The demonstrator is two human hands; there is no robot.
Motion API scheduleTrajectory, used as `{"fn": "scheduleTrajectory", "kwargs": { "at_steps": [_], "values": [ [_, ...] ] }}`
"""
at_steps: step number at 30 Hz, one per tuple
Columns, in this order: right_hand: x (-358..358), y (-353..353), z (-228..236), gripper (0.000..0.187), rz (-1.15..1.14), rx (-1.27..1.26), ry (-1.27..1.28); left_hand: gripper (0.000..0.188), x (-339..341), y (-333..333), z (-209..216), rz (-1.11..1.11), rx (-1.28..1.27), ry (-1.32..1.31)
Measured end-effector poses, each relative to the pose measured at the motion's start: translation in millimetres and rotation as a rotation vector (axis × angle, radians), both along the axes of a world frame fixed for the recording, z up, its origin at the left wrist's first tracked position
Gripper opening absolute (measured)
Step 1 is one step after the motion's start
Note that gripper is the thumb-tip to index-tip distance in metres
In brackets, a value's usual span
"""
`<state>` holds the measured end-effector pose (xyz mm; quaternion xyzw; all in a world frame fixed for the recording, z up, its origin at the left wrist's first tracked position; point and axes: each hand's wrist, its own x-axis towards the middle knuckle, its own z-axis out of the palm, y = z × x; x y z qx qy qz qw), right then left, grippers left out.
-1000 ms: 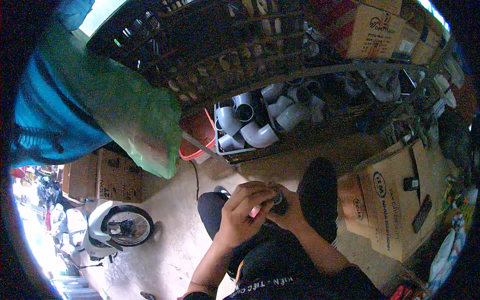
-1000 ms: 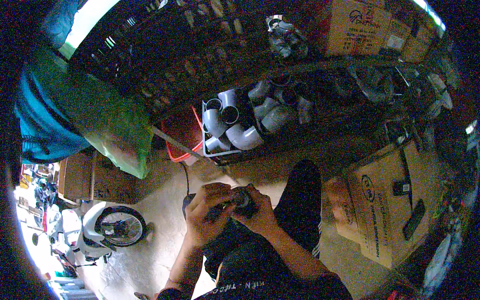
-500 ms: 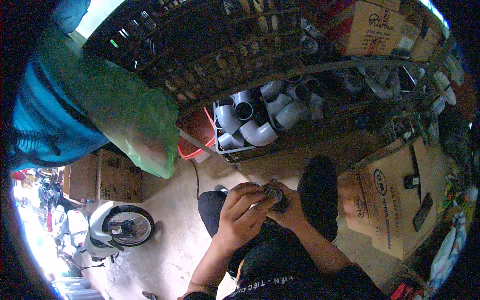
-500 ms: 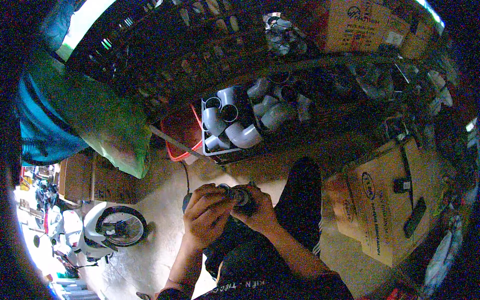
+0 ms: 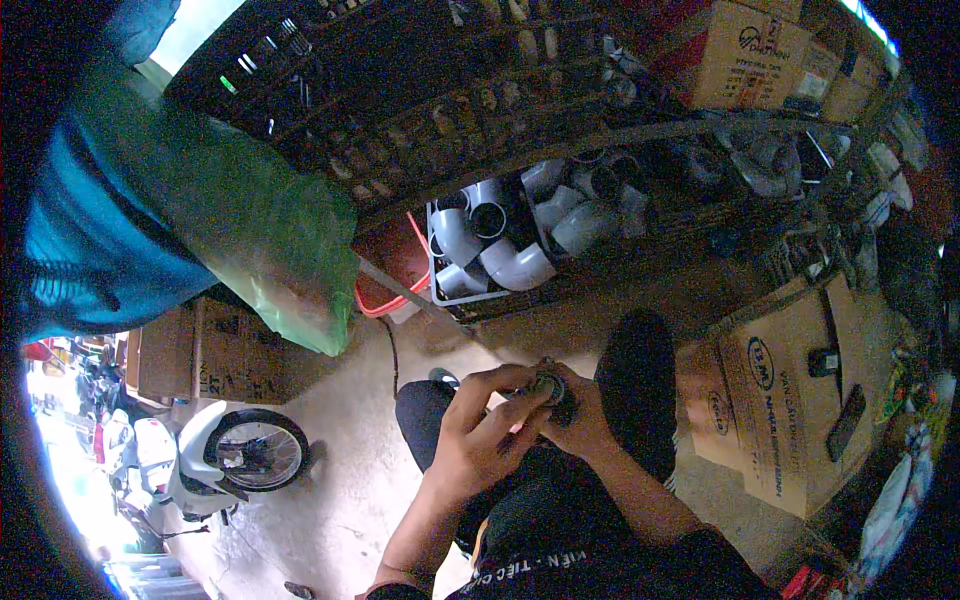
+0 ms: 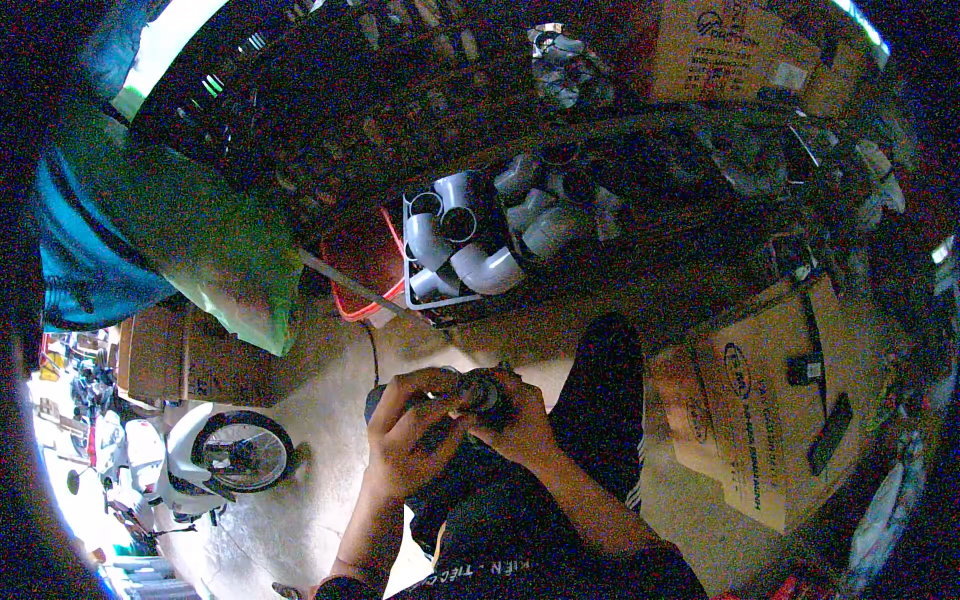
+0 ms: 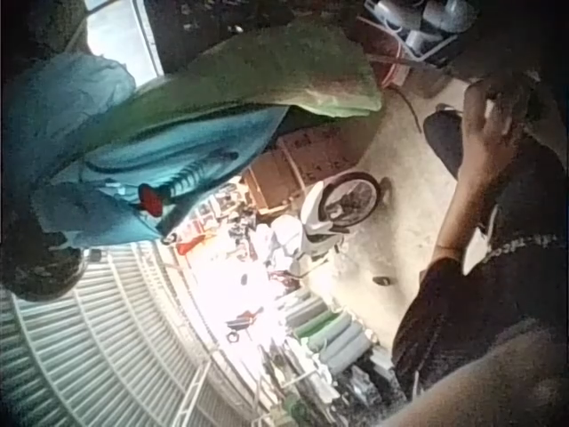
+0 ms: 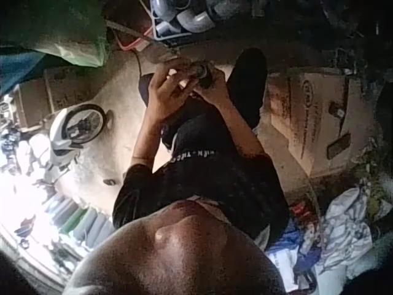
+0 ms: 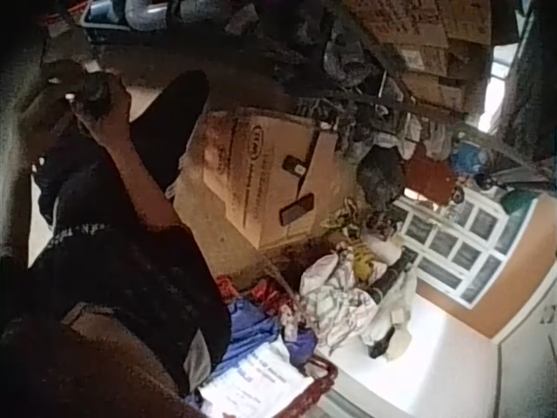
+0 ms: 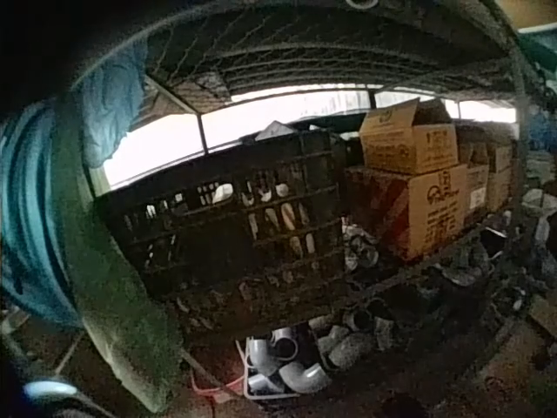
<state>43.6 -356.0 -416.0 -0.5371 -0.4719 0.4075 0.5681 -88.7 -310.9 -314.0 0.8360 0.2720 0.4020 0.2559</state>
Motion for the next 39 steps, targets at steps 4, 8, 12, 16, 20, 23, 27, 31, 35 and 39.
{"fn": "scheduleTrajectory", "kwargs": {
  "at_steps": [4, 8, 12, 16, 20, 23, 27, 31, 35, 39],
  "values": [
    [0.2, -1.5, 9.2, 0.045, -0.042, -0.020, -0.110, 0.035, 0.5, 8.3, 5.3, -0.027, -0.009, 0.135],
    [0.6, -1.8, 5.9, 0.045, -0.053, 0.015, -0.211, 0.037, -7.6, 14.6, 15.2, -0.133, -0.092, 0.301],
    [-3.2, -0.6, 8.8, 0.049, -0.002, -0.022, -0.265, 0.038, -27.0, 19.4, 13.0, -0.145, -0.136, 0.407],
    [0.0, 2.0, 7.4, 0.043, -0.035, 0.006, -0.177, 0.033, -38.1, 25.5, 27.0, 0.031, -0.187, 0.178],
    [-3.1, -0.5, 10.8, 0.043, -0.041, 0.037, -0.143, 0.023, -35.0, 17.8, 7.9, 0.075, -0.602, -0.465],
    [-3.8, -4.2, 12.0, 0.052, 0.019, 0.053, -0.102, 0.026, -26.5, 12.1, -9.0, 0.091, -0.513, -0.312],
    [-3.1, -3.0, 17.0, 0.048, -0.021, 0.068, -0.068, 0.026, -20.9, 7.4, -2.0, 0.111, -0.441, -0.125],
    [-5.9, -4.0, 21.8, 0.046, -0.055, 0.069, -0.108, 0.028, -23.9, 10.6, 3.4, 0.087, -0.235, 0.005],
    [-4.9, -3.9, 6.5, 0.046, -0.052, 0.114, -0.094, 0.031, -25.9, 13.0, 4.2, 0.064, -0.067, 0.149],
    [-4.8, -6.2, 1.0, 0.045, 0.004, 0.045, 0.049, 0.036, -25.9, 9.2, 12.1, 0.020, -0.120, 0.176]
  ]
}}
